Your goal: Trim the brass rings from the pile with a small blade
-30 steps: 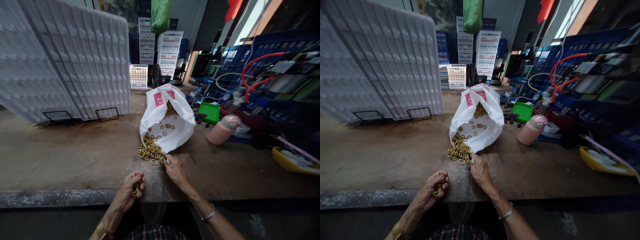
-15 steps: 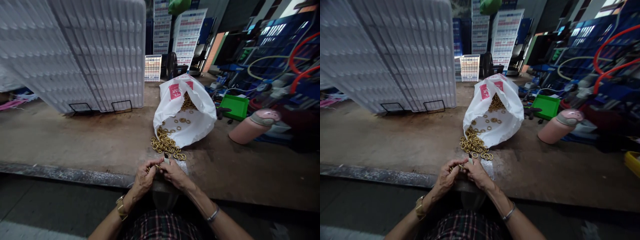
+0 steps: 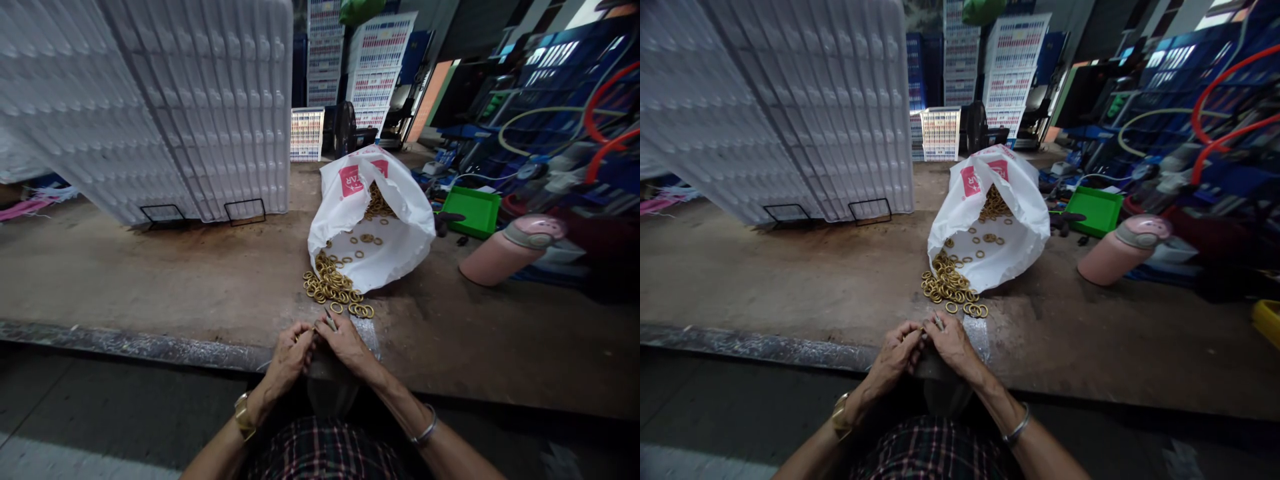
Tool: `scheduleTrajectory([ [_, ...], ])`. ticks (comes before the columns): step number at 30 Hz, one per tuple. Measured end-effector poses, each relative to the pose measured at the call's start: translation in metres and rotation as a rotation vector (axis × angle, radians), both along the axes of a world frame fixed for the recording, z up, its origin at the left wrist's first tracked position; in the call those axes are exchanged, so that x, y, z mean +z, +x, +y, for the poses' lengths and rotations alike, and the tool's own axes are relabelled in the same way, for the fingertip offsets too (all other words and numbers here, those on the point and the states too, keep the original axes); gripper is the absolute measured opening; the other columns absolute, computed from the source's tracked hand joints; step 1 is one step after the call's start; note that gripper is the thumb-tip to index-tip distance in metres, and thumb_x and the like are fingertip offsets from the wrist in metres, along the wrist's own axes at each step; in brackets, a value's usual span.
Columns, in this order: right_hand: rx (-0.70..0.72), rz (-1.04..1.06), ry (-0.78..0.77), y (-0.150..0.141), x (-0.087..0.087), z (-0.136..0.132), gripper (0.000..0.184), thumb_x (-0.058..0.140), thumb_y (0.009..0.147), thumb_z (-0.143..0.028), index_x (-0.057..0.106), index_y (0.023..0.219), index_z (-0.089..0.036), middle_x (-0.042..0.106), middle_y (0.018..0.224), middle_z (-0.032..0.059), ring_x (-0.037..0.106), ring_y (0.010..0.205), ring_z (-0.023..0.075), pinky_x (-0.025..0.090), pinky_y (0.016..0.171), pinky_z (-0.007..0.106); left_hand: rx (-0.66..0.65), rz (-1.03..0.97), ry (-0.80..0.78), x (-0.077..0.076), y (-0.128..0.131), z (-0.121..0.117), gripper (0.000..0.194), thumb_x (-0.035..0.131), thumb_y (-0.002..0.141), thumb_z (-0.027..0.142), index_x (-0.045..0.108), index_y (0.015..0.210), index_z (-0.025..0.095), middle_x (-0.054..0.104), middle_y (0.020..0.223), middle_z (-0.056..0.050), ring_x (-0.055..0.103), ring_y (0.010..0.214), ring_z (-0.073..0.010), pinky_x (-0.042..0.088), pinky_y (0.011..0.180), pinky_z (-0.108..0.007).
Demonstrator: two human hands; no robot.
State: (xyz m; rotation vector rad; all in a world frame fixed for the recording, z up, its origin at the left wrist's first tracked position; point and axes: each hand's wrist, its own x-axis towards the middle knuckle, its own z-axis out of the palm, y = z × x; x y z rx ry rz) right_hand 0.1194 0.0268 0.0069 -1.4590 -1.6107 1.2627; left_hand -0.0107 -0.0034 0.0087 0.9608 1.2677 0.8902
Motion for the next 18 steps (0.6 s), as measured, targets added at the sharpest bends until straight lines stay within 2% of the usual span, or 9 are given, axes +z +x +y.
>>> scheduleTrajectory([
  [4, 0.006, -0.028, 0.061, -0.001, -0.002, -0.001, 0.02, 0.044, 0.074, -0.035, 0.049, 0.064, -0.019, 0.047, 0.058, -0.0046, 0.043, 0.057, 0.0101, 0.034, 0.055, 0.021, -0.015, -0.105, -0.068, -0.001, -0.001, -0.001, 0.026, 0.054, 0.071, 0.043, 0.05, 0.075, 0.017, 0.05, 0.057, 0.006, 0.038, 0.036, -0.0043, 0.032, 0.032, -0.016],
  [11, 0.015, 0.074, 0.003, -0.001, -0.005, -0.002, 0.018, 0.042, 0.076, -0.033, 0.051, 0.068, -0.018, 0.052, 0.058, -0.0033, 0.046, 0.056, 0.0104, 0.036, 0.056, 0.022, -0.031, -0.243, -0.043, -0.009, -0.002, -0.002, 0.029, 0.054, 0.074, 0.045, 0.049, 0.073, 0.016, 0.049, 0.057, 0.006, 0.038, 0.037, -0.0032, 0.032, 0.033, -0.015],
  [18, 0.037, 0.074, 0.05, -0.002, -0.004, -0.004, 0.02, 0.04, 0.079, -0.031, 0.05, 0.066, -0.018, 0.053, 0.057, -0.0031, 0.046, 0.055, 0.0101, 0.036, 0.056, 0.021, -0.025, -0.355, -0.037, -0.014, -0.005, -0.005, 0.029, 0.055, 0.076, 0.044, 0.048, 0.076, 0.016, 0.05, 0.06, 0.005, 0.039, 0.038, -0.0026, 0.031, 0.032, -0.014],
])
